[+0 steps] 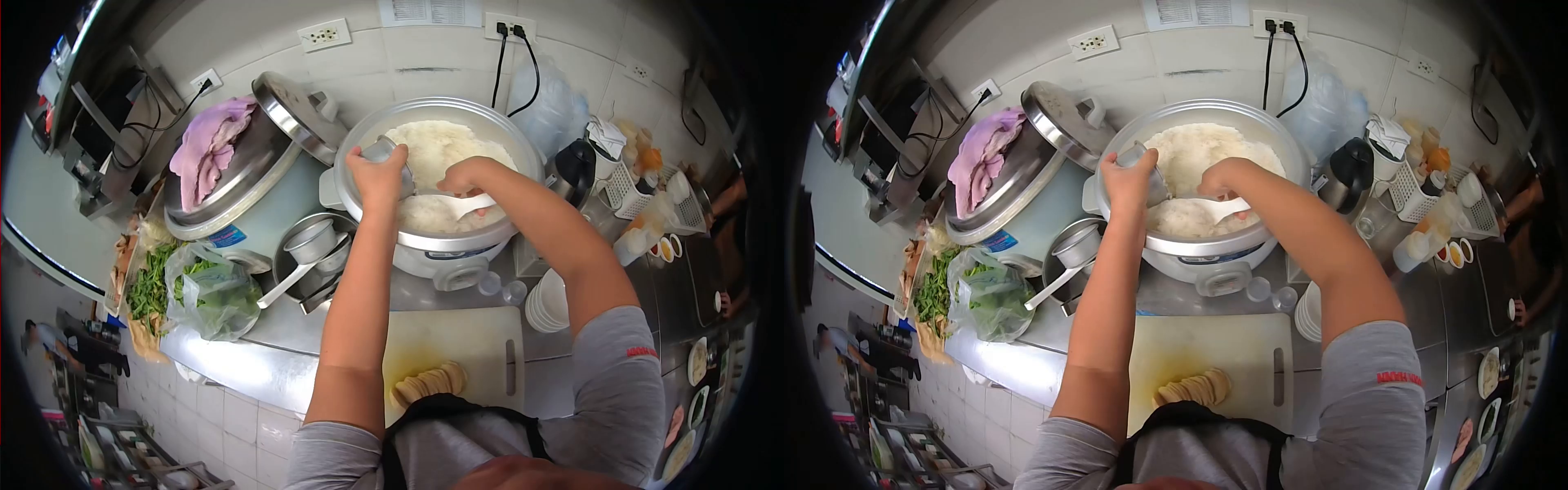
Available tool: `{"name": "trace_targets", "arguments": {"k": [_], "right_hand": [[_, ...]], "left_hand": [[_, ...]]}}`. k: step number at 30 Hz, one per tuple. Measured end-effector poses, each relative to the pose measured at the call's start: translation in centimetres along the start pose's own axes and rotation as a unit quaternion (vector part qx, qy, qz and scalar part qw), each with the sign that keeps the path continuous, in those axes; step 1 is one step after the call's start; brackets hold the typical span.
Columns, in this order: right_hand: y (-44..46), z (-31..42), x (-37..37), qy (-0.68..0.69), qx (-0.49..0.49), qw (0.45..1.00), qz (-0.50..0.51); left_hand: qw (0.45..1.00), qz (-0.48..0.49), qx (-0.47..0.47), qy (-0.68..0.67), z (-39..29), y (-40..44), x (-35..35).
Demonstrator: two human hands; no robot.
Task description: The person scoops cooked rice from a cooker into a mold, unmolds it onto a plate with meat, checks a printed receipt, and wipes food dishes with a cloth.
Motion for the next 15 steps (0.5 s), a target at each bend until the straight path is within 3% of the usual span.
{"name": "trace_targets", "arguments": {"k": [1,4,7,10,13,15], "right_hand": [[0.7,0.0,0.0,-0.014,-0.017,1.0,-0.005],[2.8,2.1,0.4,-0.106,0.054,0.992,-0.039],[4.0,2.2,-0.8,-0.016,0.082,0.996,0.02],[3.5,3.0,0.6,-0.04,0.106,0.992,-0.053],[5.1,3.9,0.6,-0.084,0.139,0.986,-0.037],[5.3,3.6,1.9,-0.024,0.147,0.985,-0.087]], "left_hand": [[0.999,-0.007,0.008,-0.031,0.4,0.4,0.3],[0.989,-0.021,0.031,-0.14,0.7,0.5,0.6],[0.979,-0.023,0.025,-0.2,1.4,1.2,0.8],[0.968,-0.008,0.017,-0.251,1.6,1.5,0.6],[0.96,0.001,0.024,-0.28,1.1,1.1,0.3],[0.956,0.002,0.034,-0.29,1.1,1.0,0.4]]}}
Point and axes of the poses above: each hand's wrist, its own y-axis towards the middle knuckle, its own x-axis out of the back of the hand, z = x × y, the point moved 10 cm from there along y, towards the middle knuckle, and after that the axes turned 12 degrees about -y, right-handed, at the moved point
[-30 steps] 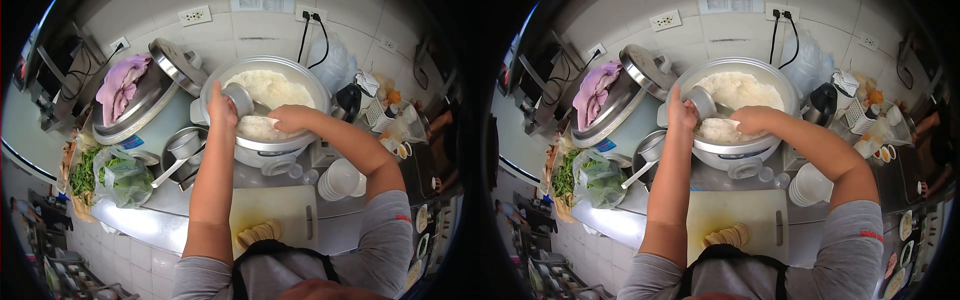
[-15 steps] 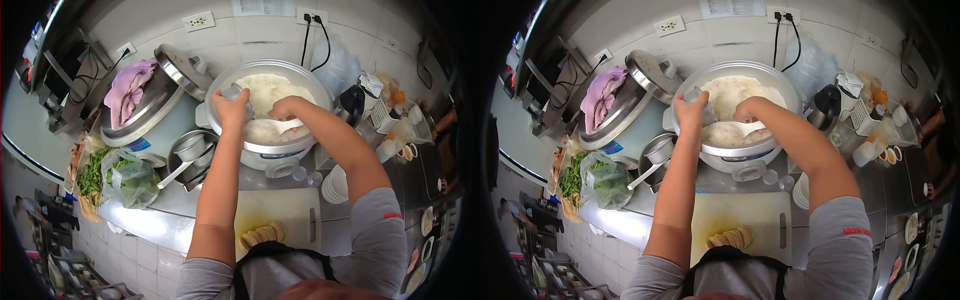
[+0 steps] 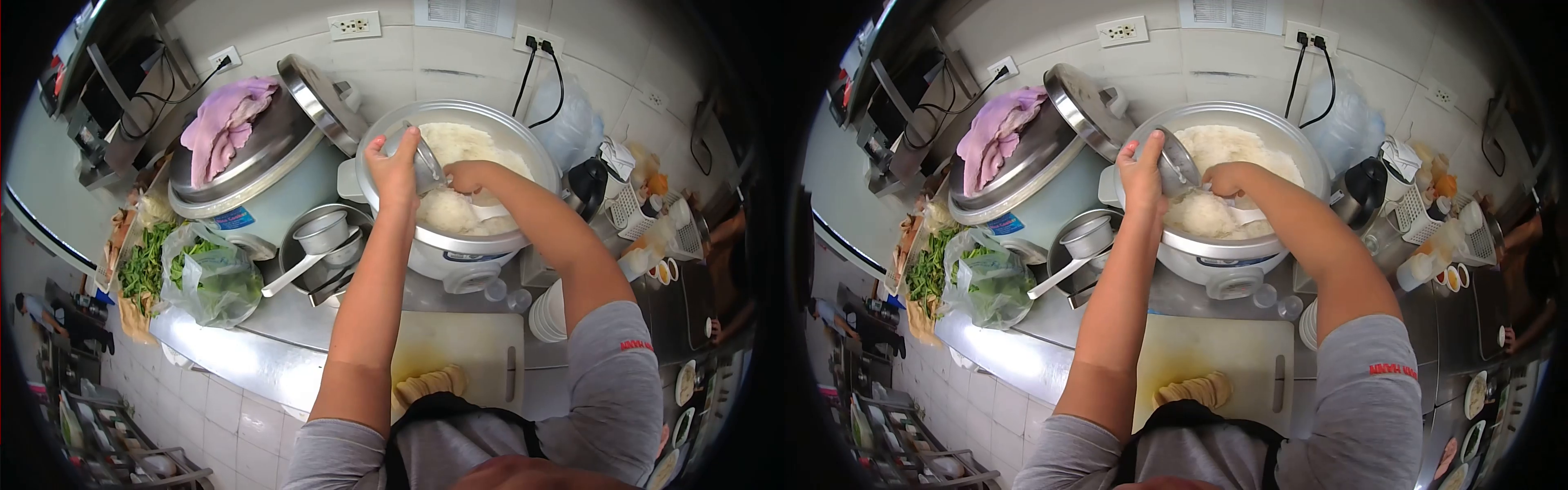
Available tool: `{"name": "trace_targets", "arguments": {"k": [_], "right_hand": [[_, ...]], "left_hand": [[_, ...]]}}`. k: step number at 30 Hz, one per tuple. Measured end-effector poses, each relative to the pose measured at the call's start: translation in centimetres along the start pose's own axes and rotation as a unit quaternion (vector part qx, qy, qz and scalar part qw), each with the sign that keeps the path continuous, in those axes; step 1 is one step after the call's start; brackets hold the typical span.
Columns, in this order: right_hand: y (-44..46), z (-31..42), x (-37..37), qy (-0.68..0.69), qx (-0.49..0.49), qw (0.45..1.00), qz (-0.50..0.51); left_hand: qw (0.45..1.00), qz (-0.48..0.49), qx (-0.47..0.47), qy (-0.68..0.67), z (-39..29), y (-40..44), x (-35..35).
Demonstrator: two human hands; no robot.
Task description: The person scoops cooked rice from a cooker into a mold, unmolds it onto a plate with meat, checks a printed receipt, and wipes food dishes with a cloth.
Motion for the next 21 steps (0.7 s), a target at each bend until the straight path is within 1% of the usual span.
{"name": "trace_targets", "arguments": {"k": [1,3,5,6,7,8,9,10,11,13,14,16,17,20,21], "right_hand": [[-0.1,-0.1,0.8,0.028,-0.001,0.999,-0.03],[-0.5,-0.7,3.1,-0.081,-0.027,0.995,-0.053],[-0.3,-2.6,8.2,-0.193,-0.027,0.955,-0.226],[-2.3,-3.6,11.2,-0.095,-0.023,0.941,-0.325],[-5.3,-4.4,13.9,0.005,-0.018,0.909,-0.417],[-6.1,-4.3,13.8,0.15,0.002,0.918,-0.367],[-7.0,-3.6,13.2,0.291,0.02,0.905,-0.309],[-7.3,-2.7,12.2,0.425,0.038,0.87,-0.246],[-7.2,-1.7,11.5,0.407,0.043,0.883,-0.231],[-6.6,0.8,9.7,0.37,0.055,0.906,-0.197],[-6.7,1.6,9.3,0.368,0.048,0.906,-0.204],[-6.7,2.8,9.0,0.366,0.035,0.904,-0.219],[-6.9,2.9,9.6,0.345,0.046,0.902,-0.255],[-7.3,3.0,11.3,0.275,0.076,0.889,-0.357],[-7.4,3.3,11.8,0.238,0.079,0.891,-0.379]], "left_hand": [[1.0,0.0,0.007,-0.006,0.1,0.0,0.0],[1.0,-0.002,0.013,-0.019,0.3,0.0,0.1],[0.999,-0.004,0.012,-0.031,0.2,0.2,0.1],[0.999,-0.003,0.014,-0.036,0.1,0.3,0.1],[0.999,-0.002,0.017,-0.039,0.1,0.2,0.1],[0.999,-0.002,0.021,-0.043,0.2,0.2,0.1],[0.998,-0.005,0.033,-0.058,0.6,0.4,0.4],[0.996,-0.006,0.045,-0.073,1.1,0.8,0.8],[0.994,-0.006,0.056,-0.089,1.5,1.1,1.0],[0.992,0.029,0.043,-0.113,0.8,0.9,0.0],[0.991,0.046,0.036,-0.124,0.5,0.8,-0.4],[0.992,0.04,0.039,-0.112,0.5,0.8,-0.2],[0.993,0.037,0.041,-0.107,0.6,0.9,-0.1],[0.993,0.067,0.08,-0.06,1.0,0.4,-1.0],[0.985,0.074,0.126,-0.094,1.7,0.0,-1.4]]}}
Point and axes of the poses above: each hand's wrist, its own y-axis towards the middle knuckle, its own x-axis out of the back of the hand, z = x × y, the point moved 10 cm from there along y, towards the middle knuckle, and after that the axes turned 12 degrees about -y, right-handed, at the moved point
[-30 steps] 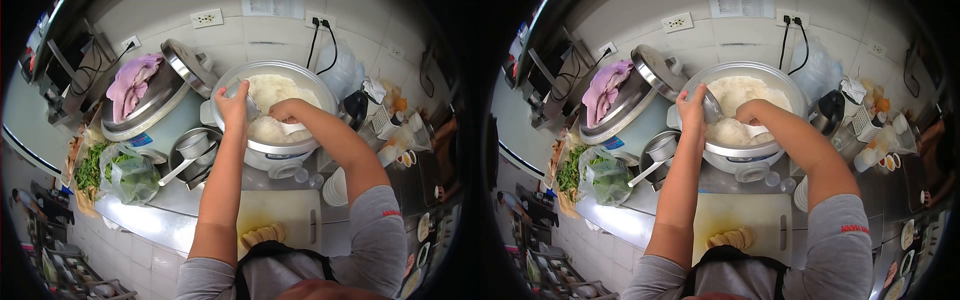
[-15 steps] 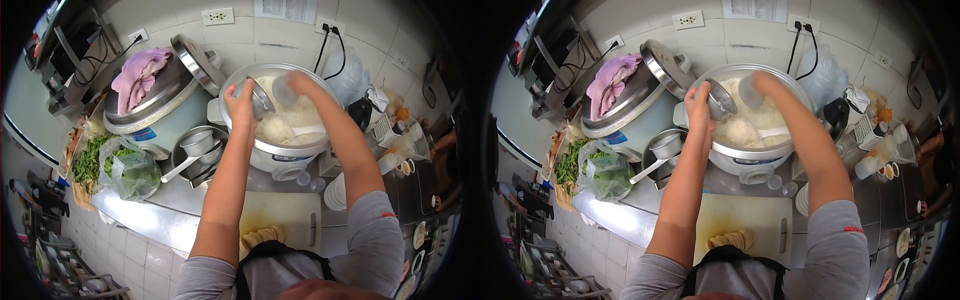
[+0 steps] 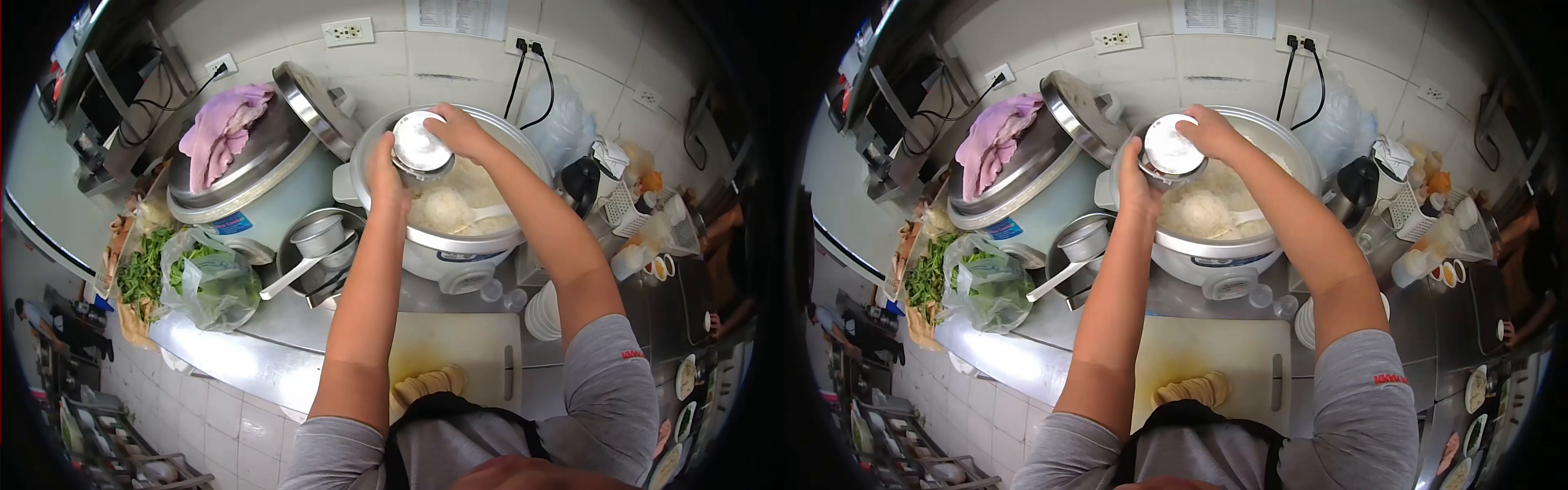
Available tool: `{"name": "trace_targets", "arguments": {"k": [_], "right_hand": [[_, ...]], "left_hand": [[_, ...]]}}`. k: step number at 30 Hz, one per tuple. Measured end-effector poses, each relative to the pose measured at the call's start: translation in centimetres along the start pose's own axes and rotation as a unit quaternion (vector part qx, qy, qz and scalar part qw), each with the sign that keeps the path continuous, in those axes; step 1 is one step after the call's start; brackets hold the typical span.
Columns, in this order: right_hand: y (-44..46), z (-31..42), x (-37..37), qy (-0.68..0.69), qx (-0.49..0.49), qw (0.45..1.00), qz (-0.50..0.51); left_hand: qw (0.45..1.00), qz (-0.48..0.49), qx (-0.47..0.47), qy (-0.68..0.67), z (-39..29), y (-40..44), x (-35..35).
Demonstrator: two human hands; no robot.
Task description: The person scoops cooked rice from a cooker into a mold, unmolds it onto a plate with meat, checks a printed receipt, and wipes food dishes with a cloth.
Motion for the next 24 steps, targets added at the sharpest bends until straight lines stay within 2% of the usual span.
{"name": "trace_targets", "arguments": {"k": [2,5,6,8,9,10,12,14,17,20,24], "right_hand": [[0.6,0.6,0.6,-0.069,0.041,0.996,-0.03],[1.3,1.1,3.1,-0.104,0.133,0.973,-0.158],[-0.4,3.2,5.3,-0.161,0.189,0.947,-0.203],[0.2,-1.3,4.4,-0.284,0.064,0.953,-0.085],[0.0,-4.5,1.1,-0.357,0.08,0.928,0.065],[-1.2,-7.7,-2.1,-0.42,0.094,0.877,0.214],[-6.1,-8.1,-3.8,-0.36,0.067,0.878,0.308],[-8.4,-8.9,-4.7,-0.326,0.014,0.875,0.358],[-8.5,-9.5,-5.5,-0.343,0.059,0.871,0.347],[-8.1,-8.7,-5.2,-0.311,0.103,0.902,0.281],[-8.8,-6.3,-3.4,-0.311,0.083,0.92,0.223]], "left_hand": [[0.993,0.014,0.093,-0.075,1.7,-0.6,-0.7],[0.994,-0.008,0.06,-0.089,0.9,-0.9,-0.9],[0.994,-0.013,0.047,-0.099,0.6,-0.8,-0.6],[0.994,-0.017,0.029,-0.101,0.3,-0.8,-0.4],[0.994,-0.017,0.02,-0.103,0.1,-0.7,-0.4],[0.994,-0.022,0.019,-0.105,0.0,-0.7,-0.3],[0.993,-0.032,0.016,-0.11,-0.1,-0.7,-0.1],[0.991,-0.053,0.012,-0.121,-0.2,-0.7,0.3],[0.991,-0.042,0.012,-0.129,-0.1,-0.6,0.4],[0.99,-0.028,0.003,-0.137,-0.2,0.0,0.7],[0.988,-0.043,-0.002,-0.148,-0.5,-0.7,0.2]]}}
Point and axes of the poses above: each hand's wrist, its own y-axis towards the middle knuckle, its own x-axis out of the back of the hand, z = x × y, the point moved 10 cm from there along y, towards the middle knuckle, and after that the axes turned 12 degrees about -y, right-handed, at the moved point
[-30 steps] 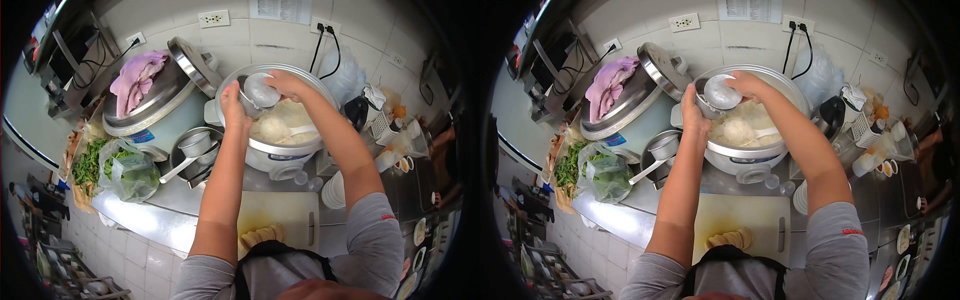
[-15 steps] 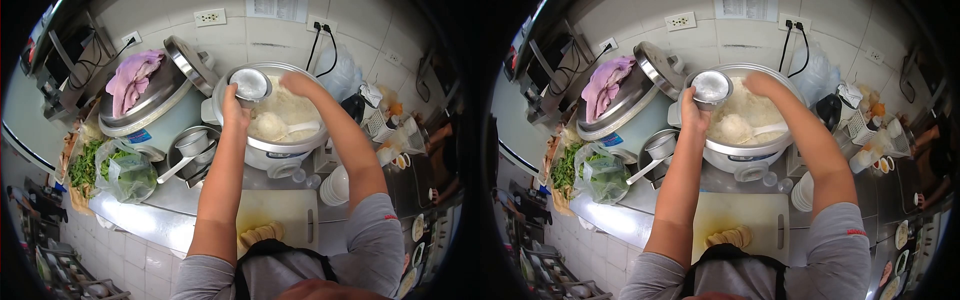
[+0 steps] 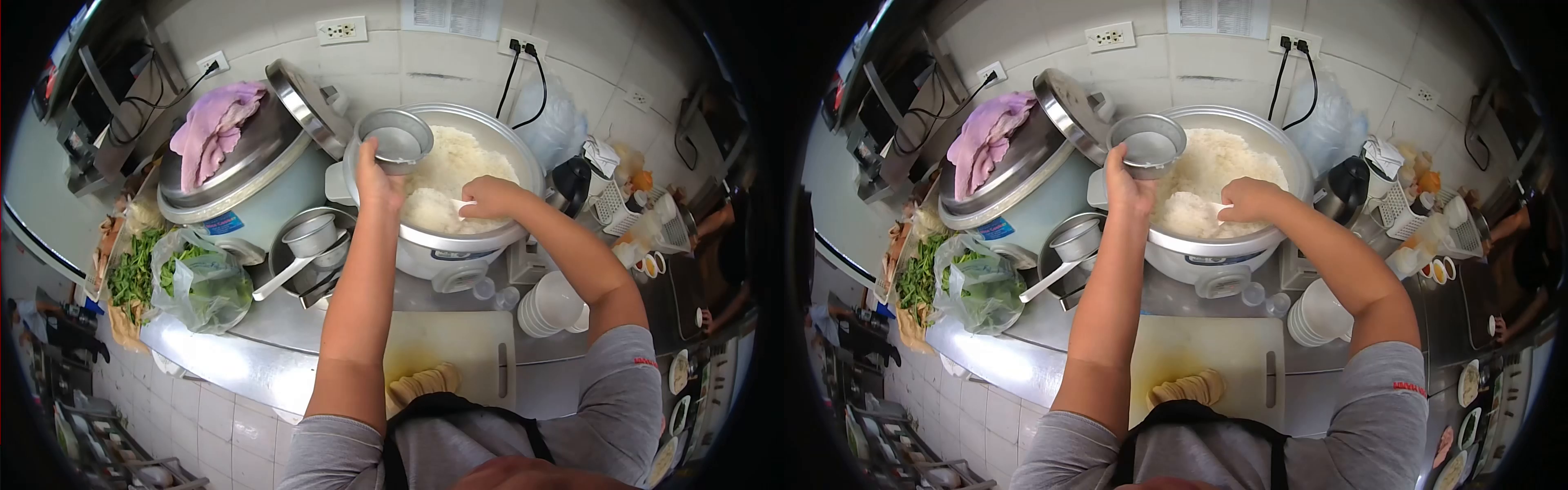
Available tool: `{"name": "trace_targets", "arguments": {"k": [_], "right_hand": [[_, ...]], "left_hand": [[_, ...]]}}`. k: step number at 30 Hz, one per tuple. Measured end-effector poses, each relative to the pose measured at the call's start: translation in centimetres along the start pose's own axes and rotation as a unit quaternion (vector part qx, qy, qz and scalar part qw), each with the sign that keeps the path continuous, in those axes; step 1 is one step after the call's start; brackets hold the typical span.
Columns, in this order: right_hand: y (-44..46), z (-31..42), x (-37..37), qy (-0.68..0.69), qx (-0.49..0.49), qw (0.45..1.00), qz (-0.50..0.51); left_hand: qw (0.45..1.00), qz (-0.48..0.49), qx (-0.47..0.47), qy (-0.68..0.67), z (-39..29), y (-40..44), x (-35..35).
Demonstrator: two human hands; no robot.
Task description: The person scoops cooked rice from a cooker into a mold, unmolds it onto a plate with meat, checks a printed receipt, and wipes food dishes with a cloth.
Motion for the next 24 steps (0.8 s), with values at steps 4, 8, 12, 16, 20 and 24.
{"name": "trace_targets", "arguments": {"k": [4,8,12,16,20,24], "right_hand": [[-0.1,-0.9,-0.2,0.045,-0.004,0.998,0.05],[-1.0,-2.0,1.1,0.176,-0.068,0.975,0.118],[-2.4,-4.4,5.1,0.137,-0.11,0.983,0.048],[-3.3,-5.3,10.4,0.064,-0.162,0.983,-0.055],[-2.1,-4.1,12.5,0.018,-0.168,0.964,-0.207],[-1.6,-1.0,10.3,-0.055,-0.208,0.946,-0.243]], "left_hand": [[0.999,0.022,-0.037,-0.004,-0.7,0.4,0.2],[0.997,0.014,-0.07,0.009,-1.3,1.0,0.9],[0.984,0.003,-0.155,0.088,-2.7,1.1,1.3],[0.985,-0.005,-0.104,0.137,-1.4,1.2,1.4],[0.991,0.012,0.056,0.121,2.0,1.9,1.9],[0.986,-0.004,0.112,0.122,3.0,1.2,1.5]]}}
Point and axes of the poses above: each hand's wrist, its own y-axis towards the middle knuckle, its own x-axis out of the back of the hand, z = x × y, the point moved 10 cm from there along y, towards the middle knuckle, and after that the axes turned 12 degrees about -y, right-handed, at the moved point
